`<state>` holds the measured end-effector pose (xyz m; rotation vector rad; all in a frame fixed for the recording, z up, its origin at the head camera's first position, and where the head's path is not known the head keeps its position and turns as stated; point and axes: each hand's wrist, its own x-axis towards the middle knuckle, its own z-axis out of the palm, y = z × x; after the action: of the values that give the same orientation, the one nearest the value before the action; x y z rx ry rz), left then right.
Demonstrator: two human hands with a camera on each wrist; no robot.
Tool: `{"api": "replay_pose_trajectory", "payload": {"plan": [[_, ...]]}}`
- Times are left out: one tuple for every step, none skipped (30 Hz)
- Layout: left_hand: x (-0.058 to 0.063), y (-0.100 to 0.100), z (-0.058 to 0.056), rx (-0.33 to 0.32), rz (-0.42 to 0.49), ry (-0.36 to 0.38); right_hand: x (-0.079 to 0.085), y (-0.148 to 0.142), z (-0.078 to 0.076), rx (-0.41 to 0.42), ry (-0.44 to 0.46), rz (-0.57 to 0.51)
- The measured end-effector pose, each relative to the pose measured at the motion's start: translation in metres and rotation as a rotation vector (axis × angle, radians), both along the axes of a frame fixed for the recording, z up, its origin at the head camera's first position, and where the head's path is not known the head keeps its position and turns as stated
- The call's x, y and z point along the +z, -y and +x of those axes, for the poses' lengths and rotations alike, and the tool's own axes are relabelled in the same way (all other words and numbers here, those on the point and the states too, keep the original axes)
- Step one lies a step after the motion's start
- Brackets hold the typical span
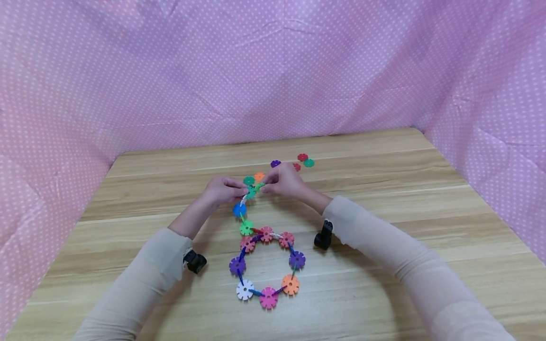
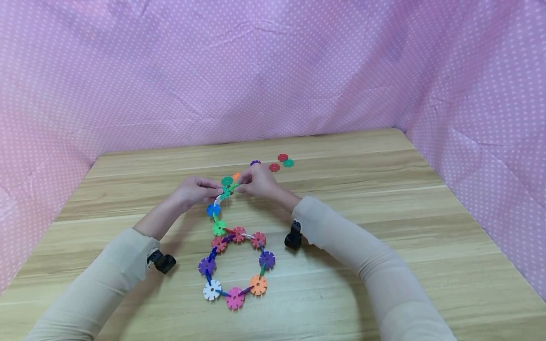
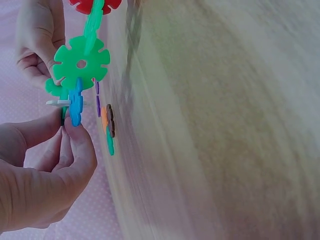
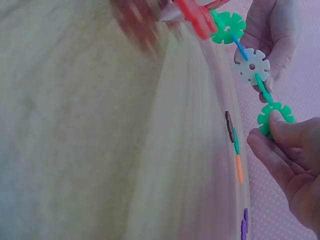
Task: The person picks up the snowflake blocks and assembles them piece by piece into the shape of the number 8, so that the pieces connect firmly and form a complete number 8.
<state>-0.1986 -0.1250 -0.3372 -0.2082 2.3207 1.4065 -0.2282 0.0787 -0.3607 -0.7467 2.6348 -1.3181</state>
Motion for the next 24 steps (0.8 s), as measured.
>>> {"api": "replay_pose_trajectory", "payload": {"plan": [[0.0002, 0.0001, 0.0001, 0.000, 0.003, 0.001, -0.0008, 0.0002, 0.0003, 0.005, -0.019, 0.002], [0.0004, 0.0001, 0.0003, 0.002, 0.006, 0.001, -0.0014, 0.0005, 0.0009, 0.014, -0.034, -0.004], [0.0002, 0.0002, 0.0003, 0.002, 0.009, -0.001, -0.0024, 0.0010, 0.0013, 0.021, -0.052, -0.009], [0.0000, 0.0001, 0.0004, 0.003, 0.011, -0.003, -0.0034, 0.0016, 0.0018, 0.028, -0.071, -0.015], [-0.0006, 0.0000, 0.0005, 0.005, 0.016, -0.004, -0.0044, 0.0022, 0.0022, 0.033, -0.086, -0.025], [-0.0012, -0.0002, 0.0006, 0.007, 0.021, -0.003, -0.0054, 0.0029, 0.0027, 0.038, -0.094, -0.034], [-0.0019, -0.0004, 0.0006, 0.007, 0.022, -0.005, -0.0063, 0.0035, 0.0035, 0.044, -0.100, -0.039], [-0.0027, -0.0007, 0.0008, 0.009, 0.024, -0.008, -0.0067, 0.0042, 0.0043, 0.045, -0.102, -0.043], [-0.0034, -0.0012, 0.0009, 0.014, 0.028, -0.009, -0.0073, 0.0047, 0.0048, 0.043, -0.103, -0.045], [-0.0039, -0.0021, 0.0010, 0.022, 0.035, -0.009, -0.0076, 0.0050, 0.0053, 0.036, -0.097, -0.050], [-0.0045, -0.0029, 0.0012, 0.026, 0.042, -0.009, -0.0079, 0.0051, 0.0055, 0.027, -0.090, -0.054], [-0.0049, -0.0038, 0.0014, 0.031, 0.043, -0.012, -0.0079, 0.0052, 0.0056, 0.020, -0.084, -0.056], [-0.0051, -0.0047, 0.0016, 0.037, 0.043, -0.016, -0.0077, 0.0053, 0.0055, 0.013, -0.086, -0.056], [-0.0050, -0.0055, 0.0017, 0.047, 0.047, -0.018, -0.0076, 0.0053, 0.0050, 0.006, -0.087, -0.056], [-0.0049, -0.0062, 0.0018, 0.056, 0.051, -0.017, -0.0073, 0.0052, 0.0047, 0.000, -0.089, -0.058], [-0.0048, -0.0064, 0.0020, 0.059, 0.055, -0.018, -0.0070, 0.0050, 0.0042, -0.003, -0.089, -0.060], [-0.0048, -0.0060, 0.0022, 0.059, 0.059, -0.018, -0.0067, 0.0050, 0.0039, -0.003, -0.090, -0.060], [-0.0045, -0.0053, 0.0024, 0.061, 0.067, -0.016, -0.0064, 0.0050, 0.0037, 0.002, -0.089, -0.059], [-0.0040, -0.0045, 0.0028, 0.058, 0.080, -0.014, -0.0063, 0.0050, 0.0036, 0.007, -0.086, -0.057], [-0.0038, -0.0034, 0.0029, 0.052, 0.092, -0.008, -0.0065, 0.0049, 0.0034, 0.012, -0.079, -0.056], [-0.0038, -0.0023, 0.0029, 0.042, 0.103, -0.002, -0.0065, 0.0049, 0.0034, 0.017, -0.073, -0.058], [-0.0034, -0.0011, 0.0027, 0.029, 0.109, 0.007, -0.0068, 0.0051, 0.0031, 0.022, -0.067, -0.059], [-0.0025, -0.0003, 0.0027, 0.016, 0.112, 0.015, -0.0072, 0.0053, 0.0028, 0.027, -0.063, -0.058], [-0.0018, 0.0004, 0.0024, 0.004, 0.110, 0.021, -0.0074, 0.0056, 0.0026, 0.032, -0.060, -0.057]]}}
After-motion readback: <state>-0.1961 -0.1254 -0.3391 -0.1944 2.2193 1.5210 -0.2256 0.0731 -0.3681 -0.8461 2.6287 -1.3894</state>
